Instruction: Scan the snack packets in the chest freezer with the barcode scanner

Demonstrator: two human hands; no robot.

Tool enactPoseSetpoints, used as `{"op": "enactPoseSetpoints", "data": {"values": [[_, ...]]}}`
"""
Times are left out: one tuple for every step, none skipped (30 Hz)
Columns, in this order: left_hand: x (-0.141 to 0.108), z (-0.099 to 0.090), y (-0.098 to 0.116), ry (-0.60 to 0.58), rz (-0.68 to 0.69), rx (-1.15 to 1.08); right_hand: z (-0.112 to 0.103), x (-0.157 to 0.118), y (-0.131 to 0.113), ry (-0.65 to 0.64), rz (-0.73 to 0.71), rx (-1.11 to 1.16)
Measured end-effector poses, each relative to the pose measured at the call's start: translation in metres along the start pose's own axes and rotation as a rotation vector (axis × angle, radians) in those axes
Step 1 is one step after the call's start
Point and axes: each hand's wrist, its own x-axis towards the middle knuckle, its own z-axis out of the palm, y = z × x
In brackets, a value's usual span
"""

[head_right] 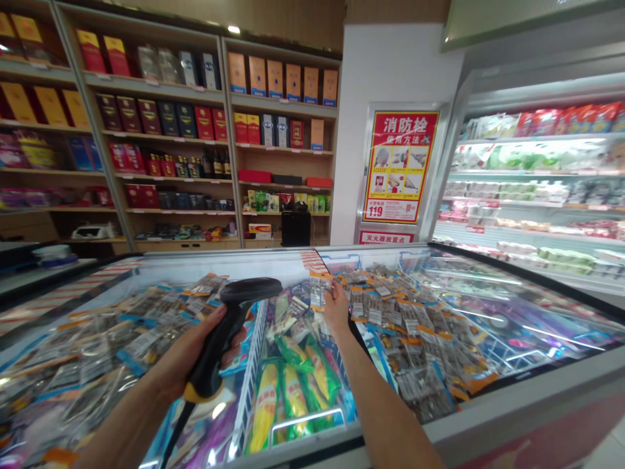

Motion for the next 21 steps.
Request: {"op": "enactPoseSetpoints", "data": {"values": [[0.000,-0.001,0.000,-0.031,-0.014,-0.015,0.000,0.000,-0.001,0.001,0.003,0.006],[0.000,-0.001,0.000,-0.065,-0.023,-0.029,0.000,-0.001,-0.002,0.001,0.008,0.010],[-0.001,-0.001,0.000,-0.100,-0.028,-0.042,0.000,-0.001,-0.003,-0.002,0.013,0.015],[-0.002,-0.001,0.000,-0.136,-0.030,-0.054,0.000,-0.002,-0.004,-0.007,0.018,0.017],[-0.002,-0.001,0.000,-0.167,-0.033,-0.065,0.000,-0.002,-0.005,-0.011,0.024,0.017],[-0.003,0.000,0.001,-0.192,-0.037,-0.078,0.000,-0.002,-0.006,-0.011,0.030,0.015],[-0.004,0.000,0.001,-0.211,-0.042,-0.091,0.001,-0.002,-0.006,-0.009,0.031,0.012],[-0.004,0.001,0.001,-0.226,-0.047,-0.103,0.001,-0.003,-0.006,-0.007,0.025,0.007],[-0.005,0.001,0.001,-0.238,-0.048,-0.115,0.001,-0.003,-0.006,-0.005,0.016,-0.002],[-0.005,0.001,0.001,-0.248,-0.049,-0.127,0.002,-0.003,-0.006,-0.004,0.006,-0.015],[-0.005,0.001,0.001,-0.256,-0.049,-0.137,0.002,-0.003,-0.006,-0.003,-0.001,-0.030],[-0.005,0.001,0.001,-0.261,-0.047,-0.144,0.002,-0.003,-0.006,-0.002,-0.004,-0.043],[-0.005,0.001,0.001,-0.265,-0.045,-0.147,0.002,-0.003,-0.005,-0.002,-0.005,-0.054],[-0.005,0.001,0.000,-0.266,-0.041,-0.147,0.002,-0.003,-0.005,-0.001,-0.004,-0.061],[-0.005,0.000,0.000,-0.266,-0.037,-0.140,0.001,-0.003,-0.004,-0.001,-0.003,-0.063],[-0.004,0.000,-0.001,-0.263,-0.031,-0.131,0.001,-0.003,-0.004,0.001,-0.007,-0.066],[-0.004,-0.001,-0.001,-0.253,-0.021,-0.120,0.001,-0.003,-0.003,0.002,-0.013,-0.072],[-0.002,-0.001,-0.002,-0.238,-0.008,-0.109,0.001,-0.002,-0.002,0.004,-0.020,-0.084],[0.001,-0.002,-0.003,-0.218,0.006,-0.099,0.001,-0.001,0.000,0.011,-0.029,-0.101],[0.004,-0.002,-0.003,-0.192,0.025,-0.090,0.001,0.000,0.001,0.022,-0.039,-0.121],[0.009,-0.001,-0.003,-0.167,0.046,-0.083,0.001,0.001,0.003,0.036,-0.050,-0.146]]}}
